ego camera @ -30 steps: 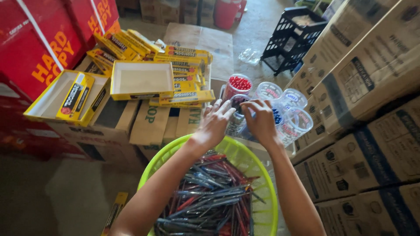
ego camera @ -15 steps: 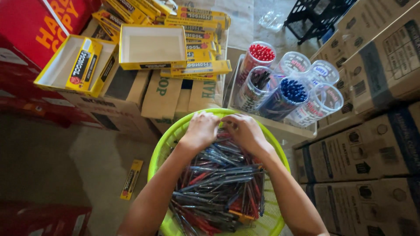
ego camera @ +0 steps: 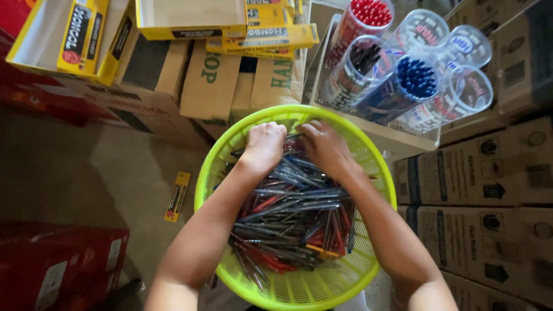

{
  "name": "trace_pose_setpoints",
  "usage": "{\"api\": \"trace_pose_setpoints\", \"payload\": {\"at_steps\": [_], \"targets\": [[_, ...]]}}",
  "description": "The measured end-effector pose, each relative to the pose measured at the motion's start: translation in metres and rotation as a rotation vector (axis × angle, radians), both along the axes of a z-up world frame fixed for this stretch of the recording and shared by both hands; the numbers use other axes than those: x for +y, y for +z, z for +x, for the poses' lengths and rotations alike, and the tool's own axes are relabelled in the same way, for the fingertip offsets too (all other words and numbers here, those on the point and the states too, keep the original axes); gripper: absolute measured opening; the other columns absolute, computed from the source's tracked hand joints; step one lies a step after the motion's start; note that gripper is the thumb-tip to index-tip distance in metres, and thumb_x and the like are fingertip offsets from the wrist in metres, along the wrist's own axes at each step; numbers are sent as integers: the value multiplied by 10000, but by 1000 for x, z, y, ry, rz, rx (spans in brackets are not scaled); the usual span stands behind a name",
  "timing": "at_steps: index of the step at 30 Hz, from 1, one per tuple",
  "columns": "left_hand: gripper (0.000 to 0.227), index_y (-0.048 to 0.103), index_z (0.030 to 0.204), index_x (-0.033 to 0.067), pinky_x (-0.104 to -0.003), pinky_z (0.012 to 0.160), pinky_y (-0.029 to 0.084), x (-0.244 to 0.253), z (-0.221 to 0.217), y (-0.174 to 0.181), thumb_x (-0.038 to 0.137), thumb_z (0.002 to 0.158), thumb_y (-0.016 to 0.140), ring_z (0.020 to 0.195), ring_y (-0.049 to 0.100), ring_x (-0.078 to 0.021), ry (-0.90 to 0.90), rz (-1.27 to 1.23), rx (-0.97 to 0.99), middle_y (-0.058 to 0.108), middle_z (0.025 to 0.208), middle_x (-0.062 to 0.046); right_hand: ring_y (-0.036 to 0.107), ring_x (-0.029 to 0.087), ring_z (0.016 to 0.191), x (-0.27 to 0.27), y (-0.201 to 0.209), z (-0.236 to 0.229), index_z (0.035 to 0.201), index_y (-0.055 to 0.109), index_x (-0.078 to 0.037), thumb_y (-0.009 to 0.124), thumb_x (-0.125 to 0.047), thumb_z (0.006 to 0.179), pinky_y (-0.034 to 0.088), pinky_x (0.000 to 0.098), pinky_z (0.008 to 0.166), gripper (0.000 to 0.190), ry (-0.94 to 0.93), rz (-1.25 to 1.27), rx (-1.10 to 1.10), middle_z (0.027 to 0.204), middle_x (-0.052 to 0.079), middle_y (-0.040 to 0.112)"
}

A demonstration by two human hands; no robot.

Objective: The person sorts a large quantity of ballpoint pens from a green basket into clear plastic cups by color. They pick up pens, remove the caps, and place the pens into cups containing red, blue, and black pens.

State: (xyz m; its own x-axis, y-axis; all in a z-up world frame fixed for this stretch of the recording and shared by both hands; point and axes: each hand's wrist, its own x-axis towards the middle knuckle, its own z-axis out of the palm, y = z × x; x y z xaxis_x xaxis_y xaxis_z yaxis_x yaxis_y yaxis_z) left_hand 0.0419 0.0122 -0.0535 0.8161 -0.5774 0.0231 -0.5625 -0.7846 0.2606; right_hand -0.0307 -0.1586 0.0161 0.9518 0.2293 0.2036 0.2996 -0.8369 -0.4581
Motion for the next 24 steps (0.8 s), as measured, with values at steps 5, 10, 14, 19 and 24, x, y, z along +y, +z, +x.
{"api": "trace_pose_setpoints", "payload": {"at_steps": [5, 10, 14, 19, 24], "targets": [[94, 743, 886, 123, -450, 800, 567, -6, -6, -3, 114, 873, 650, 958, 718, -307, -49, 25, -84, 728, 961, -118, 629, 427, 1024, -7, -8, 1, 1232, 684, -55, 639, -186, 960, 518, 498, 856, 305, -54, -40, 57, 1123, 208, 675], [162, 717, 959, 82, -462, 872, 509, -5, -12, 27, 87, 811, 650, 1024, 666, -322, -124, -131, -11, 707, 1009, -122, 652, 410, 1023, -11, -1, -1, 1184, 717, -71, 676, -182, 952, 525, 483, 881, 261, -60, 11, 53, 1092, 204, 693], [124, 719, 1037, 77, -499, 903, 461, -4, -15, 46, 158, 955, 673, 1033, 639, -336, -144, -332, 76, 706, 1009, -129, 686, 393, 979, -20, 11, -3, 1033, 744, -53, 715, -160, 945, 540, 459, 865, 141, -85, 87, -89, 1032, 187, 731], [239, 731, 1138, 102, -490, 953, 475, 13, -6, 52, 111, 907, 672, 1063, 661, -328, -98, -388, 190, 733, 1080, -128, 709, 332, 821, -34, 27, -5, 1036, 753, -30, 720, -171, 990, 550, 427, 762, 151, -235, 69, -94, 952, 183, 737], [329, 722, 1199, 82, -455, 887, 534, 20, -5, 72, 90, 870, 730, 1003, 696, -343, -36, -531, 296, 723, 1123, -178, 726, 263, 762, -43, 30, -4, 1047, 748, -19, 703, -168, 1015, 553, 376, 657, 159, -304, 139, -129, 967, 161, 756]]}}
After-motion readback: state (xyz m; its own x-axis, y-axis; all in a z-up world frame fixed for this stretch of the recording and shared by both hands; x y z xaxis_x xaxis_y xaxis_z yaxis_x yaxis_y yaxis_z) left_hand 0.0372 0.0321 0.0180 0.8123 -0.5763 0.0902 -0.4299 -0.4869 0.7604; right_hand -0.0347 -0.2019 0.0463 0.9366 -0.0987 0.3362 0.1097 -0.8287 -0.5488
